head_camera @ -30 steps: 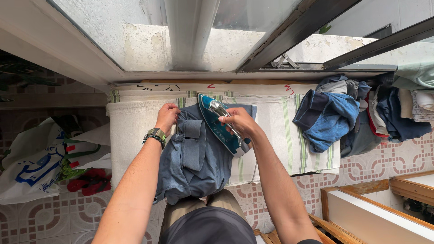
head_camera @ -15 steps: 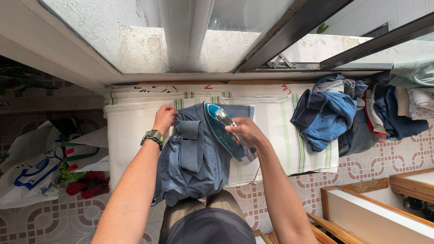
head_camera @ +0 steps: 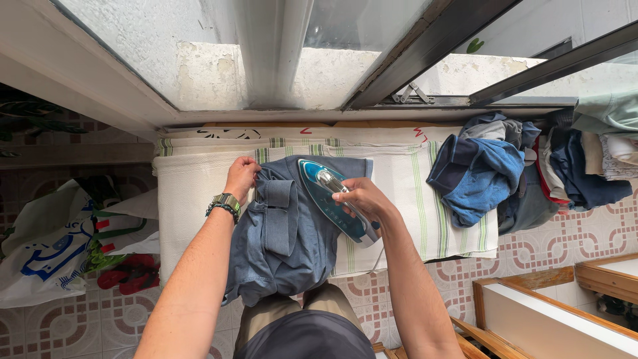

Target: The person irons a blue polo shirt on a small ironing board. They smooth the fabric, use a blue steam iron on the sleeves and body, and flip the shirt to iron the other side.

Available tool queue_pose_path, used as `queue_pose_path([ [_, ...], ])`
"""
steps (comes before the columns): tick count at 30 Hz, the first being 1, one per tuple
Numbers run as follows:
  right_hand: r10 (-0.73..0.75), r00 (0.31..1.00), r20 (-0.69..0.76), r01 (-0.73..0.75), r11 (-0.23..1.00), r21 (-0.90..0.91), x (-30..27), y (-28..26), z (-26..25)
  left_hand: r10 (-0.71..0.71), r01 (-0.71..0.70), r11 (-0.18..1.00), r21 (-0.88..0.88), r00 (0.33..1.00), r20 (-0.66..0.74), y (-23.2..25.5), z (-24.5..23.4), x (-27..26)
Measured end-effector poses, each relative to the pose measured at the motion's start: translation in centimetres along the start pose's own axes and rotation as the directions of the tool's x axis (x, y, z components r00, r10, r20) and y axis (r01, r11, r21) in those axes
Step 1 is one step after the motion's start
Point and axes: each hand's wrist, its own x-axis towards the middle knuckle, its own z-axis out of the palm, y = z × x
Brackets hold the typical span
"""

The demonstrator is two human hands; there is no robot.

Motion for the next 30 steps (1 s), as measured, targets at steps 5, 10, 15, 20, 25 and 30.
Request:
queue_pose_path([
  [5,-0.063,0.996,0.061,0.063,0.998,0.009,2.9,-2.6,1.4,-0.008,0.008,1.000,0.009,1.000,-0.003,-0.1,-0.2,-0.4],
  [10,-0.150,0.988,-0.032,0.153,0.978,0.144,2.5,-3.6,3.3,0.003,-0.003,1.000,0.026,1.000,0.002,0.1,-0.1,-0.1],
  [15,-0.044,0.980,-0.194,0.132,0.874,0.467,-2.1,1.0,4.5,-0.017,0.017,1.000,0.024,1.000,0.001,-0.5,-0.5,0.1],
  [20,0.103,0.947,-0.305,0.125,0.755,0.643,-5.0,4.8,5.1,-0.016,0.016,1.000,-0.009,1.000,0.010,0.1,-0.3,0.4],
  [25,0.124,0.922,-0.367,0.218,0.616,0.757,-2.7,6.6,5.0,-0.020,0.020,1.000,0.014,1.000,0.007,-0.7,-0.8,0.1],
  [30,0.144,0.870,-0.471,0.320,0.561,0.763,1.6,4.3,4.3,-0.017,0.017,1.000,-0.009,1.000,0.008,-0.4,-0.4,0.6],
])
